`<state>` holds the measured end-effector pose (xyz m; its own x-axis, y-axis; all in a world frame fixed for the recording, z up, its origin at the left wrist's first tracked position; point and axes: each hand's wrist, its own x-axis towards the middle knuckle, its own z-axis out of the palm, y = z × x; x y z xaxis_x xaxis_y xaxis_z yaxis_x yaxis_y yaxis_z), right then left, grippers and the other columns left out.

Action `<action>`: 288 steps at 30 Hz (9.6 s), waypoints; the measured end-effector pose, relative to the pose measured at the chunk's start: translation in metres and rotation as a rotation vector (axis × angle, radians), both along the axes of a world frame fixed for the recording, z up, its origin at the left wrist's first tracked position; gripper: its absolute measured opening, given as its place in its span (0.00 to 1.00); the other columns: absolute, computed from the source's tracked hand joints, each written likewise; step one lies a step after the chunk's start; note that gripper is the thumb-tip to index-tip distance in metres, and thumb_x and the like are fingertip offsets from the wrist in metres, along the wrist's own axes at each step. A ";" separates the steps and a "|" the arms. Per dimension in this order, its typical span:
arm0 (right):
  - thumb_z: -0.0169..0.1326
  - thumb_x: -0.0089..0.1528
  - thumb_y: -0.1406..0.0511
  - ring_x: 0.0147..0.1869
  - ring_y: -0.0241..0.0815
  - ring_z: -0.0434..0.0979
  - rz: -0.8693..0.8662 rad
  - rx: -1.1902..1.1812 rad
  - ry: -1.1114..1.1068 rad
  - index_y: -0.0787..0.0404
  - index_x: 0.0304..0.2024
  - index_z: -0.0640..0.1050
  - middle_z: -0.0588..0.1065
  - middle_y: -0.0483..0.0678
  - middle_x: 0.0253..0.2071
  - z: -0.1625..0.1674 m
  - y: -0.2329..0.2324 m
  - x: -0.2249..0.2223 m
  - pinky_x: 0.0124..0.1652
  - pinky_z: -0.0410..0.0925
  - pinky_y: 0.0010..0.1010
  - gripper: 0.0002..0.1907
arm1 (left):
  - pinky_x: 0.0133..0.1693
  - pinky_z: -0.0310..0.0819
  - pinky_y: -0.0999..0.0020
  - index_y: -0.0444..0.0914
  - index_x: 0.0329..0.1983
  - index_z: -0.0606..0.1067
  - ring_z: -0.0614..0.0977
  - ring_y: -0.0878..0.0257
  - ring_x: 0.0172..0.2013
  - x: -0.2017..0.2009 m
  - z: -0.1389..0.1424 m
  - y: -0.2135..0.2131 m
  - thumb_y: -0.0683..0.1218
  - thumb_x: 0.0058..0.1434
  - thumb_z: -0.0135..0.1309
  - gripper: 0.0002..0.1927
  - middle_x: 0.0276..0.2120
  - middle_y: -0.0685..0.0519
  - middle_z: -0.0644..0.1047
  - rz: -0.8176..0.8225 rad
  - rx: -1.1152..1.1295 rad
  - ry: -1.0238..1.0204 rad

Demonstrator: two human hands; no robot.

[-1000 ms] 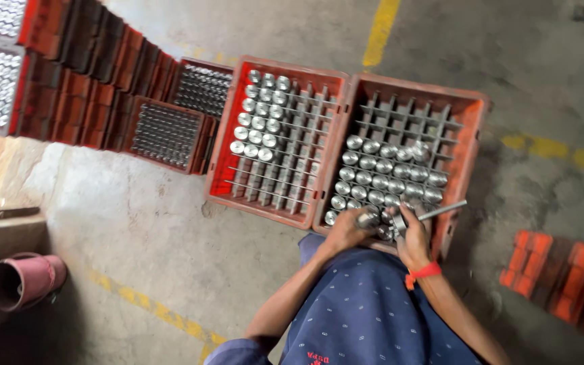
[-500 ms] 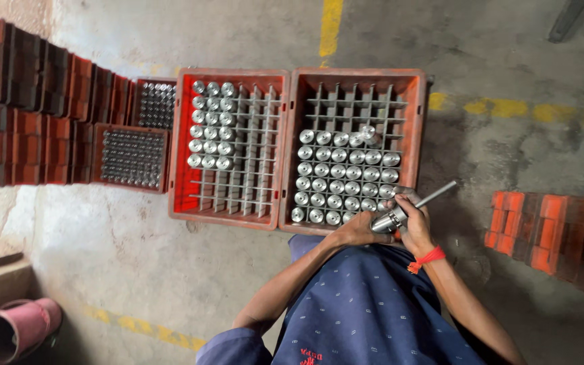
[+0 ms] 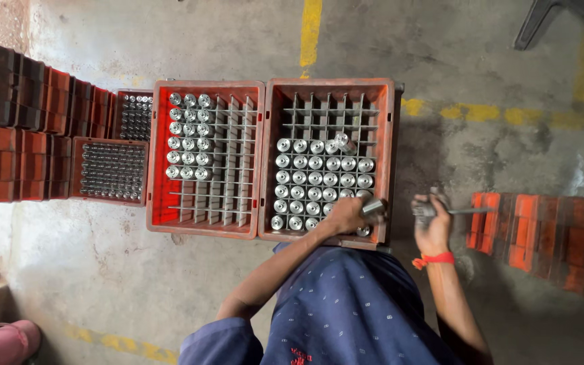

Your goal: The person transfers small metallic cylindrical parts from one orange crate to another, arranging them into grid slots. The person then moves the filled crate to a metal table and continues organizing parts from another crate.

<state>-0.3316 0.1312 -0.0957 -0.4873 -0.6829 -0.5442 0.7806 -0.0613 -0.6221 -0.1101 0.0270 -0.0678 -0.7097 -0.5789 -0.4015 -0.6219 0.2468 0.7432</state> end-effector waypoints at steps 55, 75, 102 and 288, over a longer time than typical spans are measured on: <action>0.49 0.69 0.70 0.46 0.43 0.80 0.444 0.140 0.140 0.61 0.49 0.74 0.76 0.49 0.40 -0.012 -0.009 0.151 0.48 0.73 0.37 0.07 | 0.44 0.82 0.66 0.43 0.52 0.76 0.84 0.60 0.43 0.299 0.046 -0.059 0.48 0.49 0.68 0.26 0.41 0.52 0.81 1.251 0.029 0.670; 0.51 0.69 0.69 0.41 0.40 0.78 0.542 -0.078 0.359 0.63 0.50 0.72 0.75 0.49 0.33 0.052 -0.024 0.144 0.45 0.71 0.30 0.07 | 0.44 0.78 0.53 0.40 0.52 0.79 0.86 0.44 0.40 0.073 0.036 0.050 0.60 0.51 0.67 0.29 0.37 0.40 0.83 0.299 0.128 0.072; 0.52 0.72 0.69 0.49 0.42 0.78 0.182 0.024 -0.112 0.60 0.50 0.75 0.76 0.46 0.39 -0.019 0.013 0.068 0.54 0.71 0.36 0.05 | 0.53 0.73 0.54 0.40 0.55 0.76 0.78 0.45 0.52 0.215 0.008 -0.100 0.38 0.61 0.56 0.18 0.50 0.47 0.76 0.680 -0.719 0.044; 0.41 0.74 0.51 0.46 0.43 0.79 0.472 -0.026 0.187 0.64 0.51 0.72 0.78 0.56 0.46 0.097 -0.038 0.163 0.49 0.71 0.36 0.23 | 0.41 0.78 0.53 0.40 0.48 0.78 0.86 0.45 0.38 0.100 0.080 0.048 0.50 0.49 0.65 0.22 0.35 0.42 0.83 0.428 0.166 0.237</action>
<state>-0.1691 0.0929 0.0010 -0.2099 -0.8642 -0.4573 0.6024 0.2541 -0.7567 -0.0106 0.0752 0.0119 -0.5055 -0.7797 -0.3695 -0.4509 -0.1264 0.8836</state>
